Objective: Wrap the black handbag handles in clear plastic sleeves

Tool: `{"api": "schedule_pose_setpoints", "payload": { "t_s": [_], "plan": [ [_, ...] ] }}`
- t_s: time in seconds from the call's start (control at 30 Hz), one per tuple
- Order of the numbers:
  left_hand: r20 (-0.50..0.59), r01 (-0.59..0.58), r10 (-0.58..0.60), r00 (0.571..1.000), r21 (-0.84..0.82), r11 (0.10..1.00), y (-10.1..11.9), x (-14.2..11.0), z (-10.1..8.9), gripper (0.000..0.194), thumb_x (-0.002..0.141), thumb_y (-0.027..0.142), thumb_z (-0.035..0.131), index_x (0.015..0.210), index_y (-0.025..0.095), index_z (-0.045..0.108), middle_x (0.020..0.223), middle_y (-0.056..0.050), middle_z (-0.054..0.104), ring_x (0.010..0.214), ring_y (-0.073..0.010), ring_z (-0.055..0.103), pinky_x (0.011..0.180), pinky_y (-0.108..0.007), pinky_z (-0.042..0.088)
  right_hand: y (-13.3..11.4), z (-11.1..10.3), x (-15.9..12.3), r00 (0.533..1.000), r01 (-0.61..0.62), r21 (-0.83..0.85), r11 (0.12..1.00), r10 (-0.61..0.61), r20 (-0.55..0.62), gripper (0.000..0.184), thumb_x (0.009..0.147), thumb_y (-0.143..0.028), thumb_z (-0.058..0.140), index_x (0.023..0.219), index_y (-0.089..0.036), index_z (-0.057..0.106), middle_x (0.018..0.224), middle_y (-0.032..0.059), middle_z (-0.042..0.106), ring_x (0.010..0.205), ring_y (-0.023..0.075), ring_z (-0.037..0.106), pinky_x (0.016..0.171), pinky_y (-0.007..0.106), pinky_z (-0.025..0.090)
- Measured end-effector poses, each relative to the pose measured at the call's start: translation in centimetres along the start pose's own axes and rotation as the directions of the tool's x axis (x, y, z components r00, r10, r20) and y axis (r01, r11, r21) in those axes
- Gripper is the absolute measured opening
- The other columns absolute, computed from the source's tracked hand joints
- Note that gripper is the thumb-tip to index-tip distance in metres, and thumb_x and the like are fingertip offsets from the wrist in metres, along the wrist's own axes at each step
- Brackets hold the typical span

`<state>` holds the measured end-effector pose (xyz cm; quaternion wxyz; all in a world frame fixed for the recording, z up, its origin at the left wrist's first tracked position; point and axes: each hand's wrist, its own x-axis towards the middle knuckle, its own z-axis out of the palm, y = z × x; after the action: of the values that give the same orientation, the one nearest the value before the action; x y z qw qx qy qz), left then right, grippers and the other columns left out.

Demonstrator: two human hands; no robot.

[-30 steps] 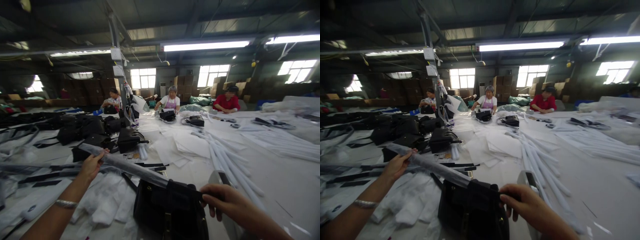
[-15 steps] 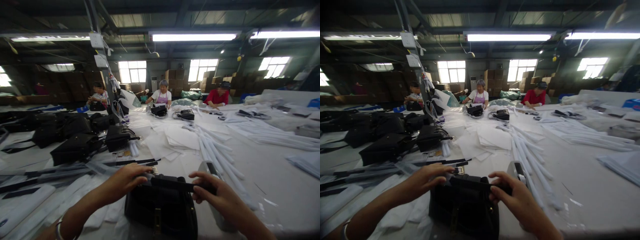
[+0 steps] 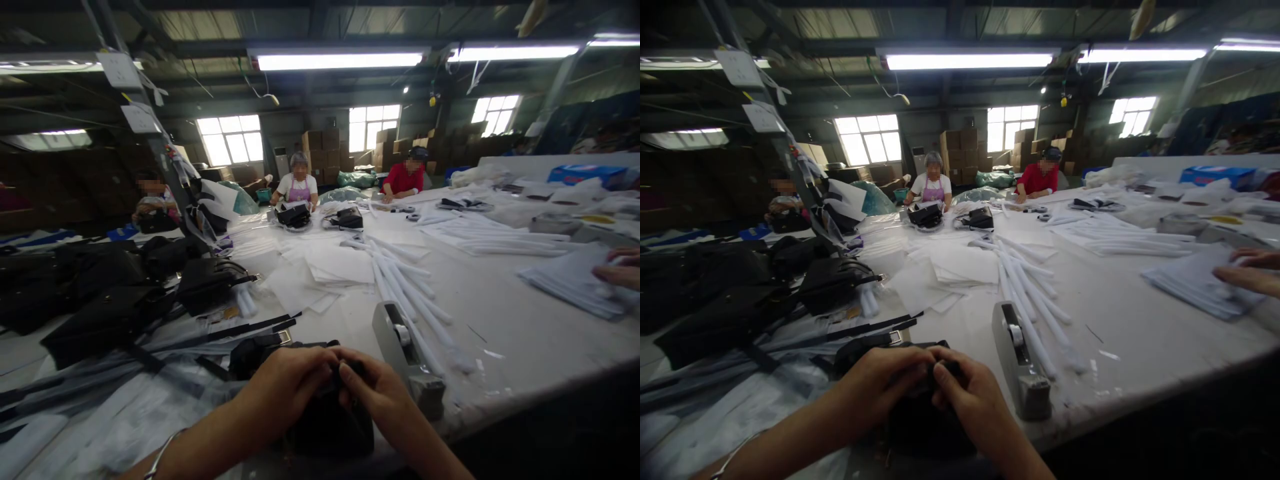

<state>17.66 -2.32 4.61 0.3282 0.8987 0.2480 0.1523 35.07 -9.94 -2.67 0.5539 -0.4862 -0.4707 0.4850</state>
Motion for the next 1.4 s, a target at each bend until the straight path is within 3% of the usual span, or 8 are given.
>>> {"api": "schedule_pose_setpoints", "payload": {
  "t_s": [0.1, 0.2, 0.3, 0.5, 0.77, 1.03, 1.27, 1.4],
  "plan": [
    [-0.089, 0.006, -0.007, 0.996, -0.01, 1.0, 0.2, 0.4, 0.4, 0.024, 0.096, 0.021, 0.045, 0.111, 0.024, 0.065, 0.103, -0.003, 0.073, 0.093, -0.018, 0.067, 0.084, -0.024, 0.047, -0.1, -0.9, -0.5, 0.997, 0.009, 0.044, 0.999, -0.005, -0.071, 0.052, 0.088, -0.054, 0.059, 0.126, -0.018, 0.063, 0.075, 0.0035, 0.07, 0.068, 0.0168, 0.066, 0.069, 0.032, 0.054],
    [-0.114, 0.007, -0.005, 0.993, 0.022, 1.0, -0.6, 0.5, 0.1, 0.028, 0.096, 0.026, 0.049, 0.12, 0.027, 0.063, 0.109, -0.005, 0.071, 0.098, -0.0199, 0.065, 0.087, -0.027, 0.048, 0.5, -2.0, -1.5, 0.973, 0.069, -0.132, 0.989, -0.096, -0.212, 0.038, 0.087, -0.05, 0.062, 0.113, -0.022, 0.07, 0.088, 0.005, 0.071, 0.077, 0.0193, 0.068, 0.074, 0.033, 0.055],
    [-0.048, -0.055, 0.057, 0.997, 0.034, 0.998, -1.4, 0.4, -0.2, 0.032, 0.088, 0.034, 0.065, 0.119, 0.03, 0.067, 0.11, -0.005, 0.069, 0.099, -0.0211, 0.065, 0.086, -0.027, 0.05, 1.7, -2.2, -2.6, 0.968, 0.112, -0.344, 0.932, -0.181, -0.173, 0.024, 0.087, -0.037, 0.066, 0.107, -0.025, 0.072, 0.098, 0.005, 0.07, 0.083, 0.02, 0.066, 0.077, 0.032, 0.054],
    [-0.029, -0.022, 0.025, 0.999, 0.108, 0.994, -1.6, 0.4, 0.2, 0.027, 0.088, 0.035, 0.064, 0.114, 0.03, 0.072, 0.108, -0.005, 0.072, 0.095, -0.0207, 0.068, 0.085, -0.027, 0.052, 3.2, -0.8, -2.8, 0.964, 0.094, -0.395, 0.914, -0.182, -0.193, 0.041, 0.089, -0.029, 0.063, 0.13, -0.03, 0.059, 0.104, 0.0036, 0.065, 0.078, 0.017, 0.063, 0.072, 0.029, 0.052],
    [-0.02, 0.068, -0.065, 0.998, 0.254, 0.965, -1.3, 0.7, -0.1, 0.025, 0.084, 0.033, 0.067, 0.107, 0.029, 0.074, 0.103, -0.004, 0.076, 0.09, -0.0225, 0.071, 0.08, -0.028, 0.053, 2.0, -0.4, -1.1, 0.971, 0.114, -0.437, 0.892, -0.193, -0.142, 0.025, 0.08, -0.02, 0.073, 0.105, -0.025, 0.07, 0.091, 0.0006, 0.063, 0.072, 0.015, 0.059, 0.07, 0.027, 0.048],
    [0.114, 0.124, -0.185, 0.976, 0.408, 0.904, 0.3, 2.3, -1.1, 0.026, 0.079, 0.032, 0.069, 0.103, 0.028, 0.076, 0.094, -0.002, 0.078, 0.085, -0.0224, 0.071, 0.074, -0.027, 0.049, 2.9, 0.0, -1.1, 0.935, 0.222, -0.425, 0.877, -0.315, -0.162, 0.02, 0.079, -0.02, 0.073, 0.098, -0.022, 0.066, 0.09, 0.0015, 0.062, 0.083, 0.0171, 0.062, 0.075, 0.027, 0.05],
    [0.295, 0.001, -0.21, 0.932, 0.577, 0.817, 2.4, 4.2, -1.7, 0.025, 0.075, 0.034, 0.07, 0.1, 0.033, 0.077, 0.088, 0.0, 0.078, 0.082, -0.0227, 0.071, 0.07, -0.026, 0.046, 4.2, 0.0, -1.1, 0.881, 0.291, -0.531, 0.796, -0.44, -0.175, 0.026, 0.079, -0.019, 0.075, 0.103, -0.024, 0.068, 0.093, 0.0029, 0.066, 0.091, 0.0217, 0.063, 0.082, 0.033, 0.05],
    [0.325, -0.029, -0.251, 0.911, 0.661, 0.75, 3.8, 5.3, -1.1, 0.024, 0.078, 0.032, 0.067, 0.1, 0.03, 0.077, 0.088, -0.003, 0.077, 0.081, -0.026, 0.072, 0.067, -0.029, 0.045, 4.8, -0.4, -1.0, 0.853, 0.338, -0.555, 0.76, -0.496, -0.161, 0.023, 0.082, -0.021, 0.073, 0.104, -0.023, 0.067, 0.091, 0.0034, 0.066, 0.087, 0.0219, 0.063, 0.078, 0.033, 0.05]
  ]
}}
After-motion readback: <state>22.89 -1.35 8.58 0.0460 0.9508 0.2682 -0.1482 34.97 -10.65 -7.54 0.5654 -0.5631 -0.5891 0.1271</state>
